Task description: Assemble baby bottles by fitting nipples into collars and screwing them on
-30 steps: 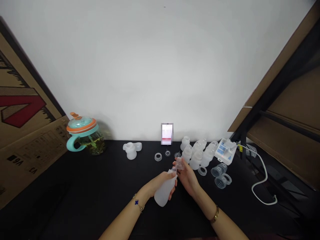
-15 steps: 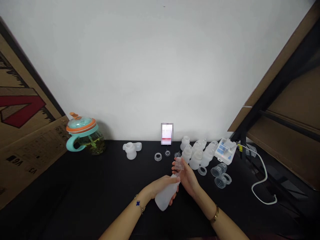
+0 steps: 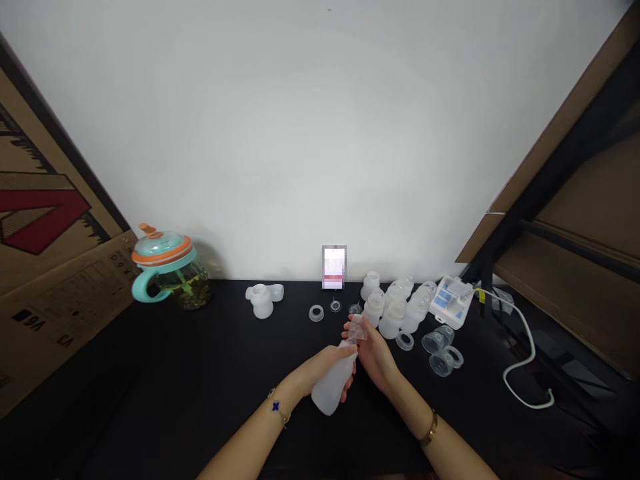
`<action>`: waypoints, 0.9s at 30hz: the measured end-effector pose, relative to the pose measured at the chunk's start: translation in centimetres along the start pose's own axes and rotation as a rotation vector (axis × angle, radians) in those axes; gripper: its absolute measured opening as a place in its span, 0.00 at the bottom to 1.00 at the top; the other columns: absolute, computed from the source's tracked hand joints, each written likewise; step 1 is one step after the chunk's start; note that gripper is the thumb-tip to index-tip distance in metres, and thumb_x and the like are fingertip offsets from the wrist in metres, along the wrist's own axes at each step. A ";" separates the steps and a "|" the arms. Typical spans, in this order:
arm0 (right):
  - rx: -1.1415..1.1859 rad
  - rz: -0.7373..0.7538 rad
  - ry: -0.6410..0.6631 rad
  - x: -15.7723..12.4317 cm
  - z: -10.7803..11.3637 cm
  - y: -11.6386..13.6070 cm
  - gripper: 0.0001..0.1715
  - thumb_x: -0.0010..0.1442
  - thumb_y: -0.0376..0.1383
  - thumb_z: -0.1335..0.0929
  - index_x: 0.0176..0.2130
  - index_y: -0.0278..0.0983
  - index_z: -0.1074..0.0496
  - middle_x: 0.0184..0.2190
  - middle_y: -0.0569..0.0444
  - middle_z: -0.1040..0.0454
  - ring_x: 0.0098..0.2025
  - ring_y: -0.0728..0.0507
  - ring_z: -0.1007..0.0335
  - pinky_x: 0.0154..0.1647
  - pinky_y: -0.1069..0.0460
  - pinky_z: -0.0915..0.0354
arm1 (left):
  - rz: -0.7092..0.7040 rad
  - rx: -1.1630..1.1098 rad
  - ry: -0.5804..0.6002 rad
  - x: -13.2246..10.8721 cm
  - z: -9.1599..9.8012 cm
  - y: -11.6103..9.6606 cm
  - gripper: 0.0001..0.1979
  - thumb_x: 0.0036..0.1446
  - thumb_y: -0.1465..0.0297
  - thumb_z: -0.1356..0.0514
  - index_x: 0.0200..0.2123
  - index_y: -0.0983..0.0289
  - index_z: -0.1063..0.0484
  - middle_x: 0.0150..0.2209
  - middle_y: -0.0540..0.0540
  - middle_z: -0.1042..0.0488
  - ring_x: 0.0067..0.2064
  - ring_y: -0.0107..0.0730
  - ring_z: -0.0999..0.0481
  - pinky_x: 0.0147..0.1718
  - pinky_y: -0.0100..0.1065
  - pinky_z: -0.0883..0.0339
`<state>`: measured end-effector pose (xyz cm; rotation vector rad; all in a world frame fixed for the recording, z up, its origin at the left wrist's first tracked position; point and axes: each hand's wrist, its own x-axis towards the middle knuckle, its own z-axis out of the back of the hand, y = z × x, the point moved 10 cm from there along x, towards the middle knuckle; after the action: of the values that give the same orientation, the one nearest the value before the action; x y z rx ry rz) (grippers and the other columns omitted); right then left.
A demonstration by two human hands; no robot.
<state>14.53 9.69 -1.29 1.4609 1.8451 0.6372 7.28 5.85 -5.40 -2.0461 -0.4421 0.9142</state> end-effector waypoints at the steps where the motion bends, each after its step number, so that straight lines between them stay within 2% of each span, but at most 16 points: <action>1: -0.003 0.000 -0.004 0.0 0.1 0.0 0.23 0.58 0.51 0.27 0.43 0.37 0.22 0.37 0.51 0.21 0.39 0.43 0.25 0.44 0.48 0.33 | -0.002 -0.008 0.001 0.0 0.0 0.0 0.30 0.52 0.42 0.42 0.29 0.67 0.29 0.22 0.55 0.28 0.18 0.32 0.28 0.21 0.33 0.33; 6: -0.014 0.020 -0.019 0.0 0.1 0.0 0.24 0.55 0.52 0.26 0.44 0.39 0.23 0.41 0.49 0.20 0.46 0.39 0.24 0.52 0.43 0.33 | 0.020 -0.043 -0.027 -0.3 -0.1 -0.2 0.30 0.53 0.42 0.43 0.29 0.66 0.29 0.21 0.54 0.28 0.19 0.31 0.29 0.22 0.34 0.32; 12: 0.007 0.035 0.008 -0.2 -0.3 -0.2 0.24 0.55 0.51 0.25 0.46 0.40 0.24 0.44 0.47 0.19 0.50 0.38 0.25 0.56 0.41 0.35 | 0.029 -0.042 -0.066 -0.7 -0.2 -0.5 0.31 0.52 0.41 0.42 0.28 0.66 0.29 0.21 0.53 0.29 0.18 0.31 0.29 0.21 0.32 0.33; 27: -0.037 0.019 0.049 -0.6 -1.0 0.1 0.25 0.58 0.52 0.27 0.50 0.43 0.26 0.46 0.49 0.20 0.51 0.37 0.26 0.55 0.42 0.37 | -0.023 -0.050 -0.082 -0.4 0.2 -0.7 0.30 0.53 0.42 0.43 0.29 0.66 0.29 0.21 0.54 0.28 0.19 0.32 0.29 0.21 0.33 0.33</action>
<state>13.93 9.17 -0.48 1.4524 1.8488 0.7190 6.81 6.14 -4.74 -2.0497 -0.5365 0.9842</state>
